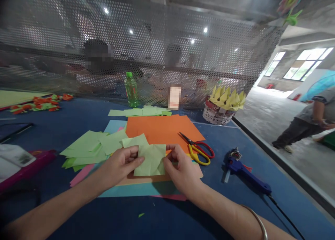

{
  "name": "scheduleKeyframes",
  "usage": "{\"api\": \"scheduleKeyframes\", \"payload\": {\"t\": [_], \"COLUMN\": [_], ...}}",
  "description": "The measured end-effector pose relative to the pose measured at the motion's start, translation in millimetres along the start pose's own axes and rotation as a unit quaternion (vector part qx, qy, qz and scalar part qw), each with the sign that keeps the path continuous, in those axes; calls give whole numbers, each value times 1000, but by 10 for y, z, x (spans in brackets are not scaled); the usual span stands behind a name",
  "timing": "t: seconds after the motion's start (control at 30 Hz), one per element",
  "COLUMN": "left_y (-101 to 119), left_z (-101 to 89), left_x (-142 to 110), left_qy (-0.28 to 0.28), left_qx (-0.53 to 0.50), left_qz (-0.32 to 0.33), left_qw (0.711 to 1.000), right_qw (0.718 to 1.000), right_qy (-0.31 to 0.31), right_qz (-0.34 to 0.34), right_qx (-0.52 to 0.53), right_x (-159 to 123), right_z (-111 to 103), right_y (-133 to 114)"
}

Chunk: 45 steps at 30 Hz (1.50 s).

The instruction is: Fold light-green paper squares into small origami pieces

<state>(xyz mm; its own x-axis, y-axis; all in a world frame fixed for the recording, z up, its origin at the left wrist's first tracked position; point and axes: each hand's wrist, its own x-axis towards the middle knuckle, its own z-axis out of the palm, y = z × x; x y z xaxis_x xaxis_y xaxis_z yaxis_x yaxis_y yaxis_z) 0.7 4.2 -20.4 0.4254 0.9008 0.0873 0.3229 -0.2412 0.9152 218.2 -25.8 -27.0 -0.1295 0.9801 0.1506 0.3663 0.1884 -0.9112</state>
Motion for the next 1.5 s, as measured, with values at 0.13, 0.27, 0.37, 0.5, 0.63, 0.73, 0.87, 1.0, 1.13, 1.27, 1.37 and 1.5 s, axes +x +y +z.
{"api": "scheduleKeyframes", "payload": {"t": [0.13,0.27,0.37,0.5,0.63,0.73,0.87,1.0,1.13,1.27,1.37,1.5], "left_y": [11,2,-3,-4,-3,4,8,-3,-12,-2,18,23], "left_z": [-8,-10,-12,-14,-13,-14,-14,-12,-19,-34,-40,-38], "left_x": [5,10,6,2,10,13,7,4,9,15,13,13], "left_qy": [0,4,4,7,9,10,12,14,15,20,23,25], "left_qx": [3,4,6,13,13,14,15,19,28,35,41,50], "left_qz": [1,7,7,1,3,3,0,-2,-3,-1,0,1], "left_qw": [1000,1000,1000,1000,1000,1000,1000,1000,999,999,999,998], "right_qw": [1000,1000,1000,1000,999,999,997,987,966,950,933,910], "right_qy": [-1,11,10,5,13,19,32,68,82,51,53,69], "right_qz": [5,14,16,11,18,6,-28,-75,-144,-216,-257,-296], "right_qx": [10,-8,-12,-5,-28,-41,-64,-124,-198,-220,-244,-282], "right_x": [8,16,10,-4,-3,1,-7,-37,-71,-78,-63,-39], "right_z": [-2,-5,-6,-9,-19,-19,-11,-35,-85,-102,-94,-86], "right_y": [11,22,8,-9,4,17,30,14,-37,-42,-19,-10]}}
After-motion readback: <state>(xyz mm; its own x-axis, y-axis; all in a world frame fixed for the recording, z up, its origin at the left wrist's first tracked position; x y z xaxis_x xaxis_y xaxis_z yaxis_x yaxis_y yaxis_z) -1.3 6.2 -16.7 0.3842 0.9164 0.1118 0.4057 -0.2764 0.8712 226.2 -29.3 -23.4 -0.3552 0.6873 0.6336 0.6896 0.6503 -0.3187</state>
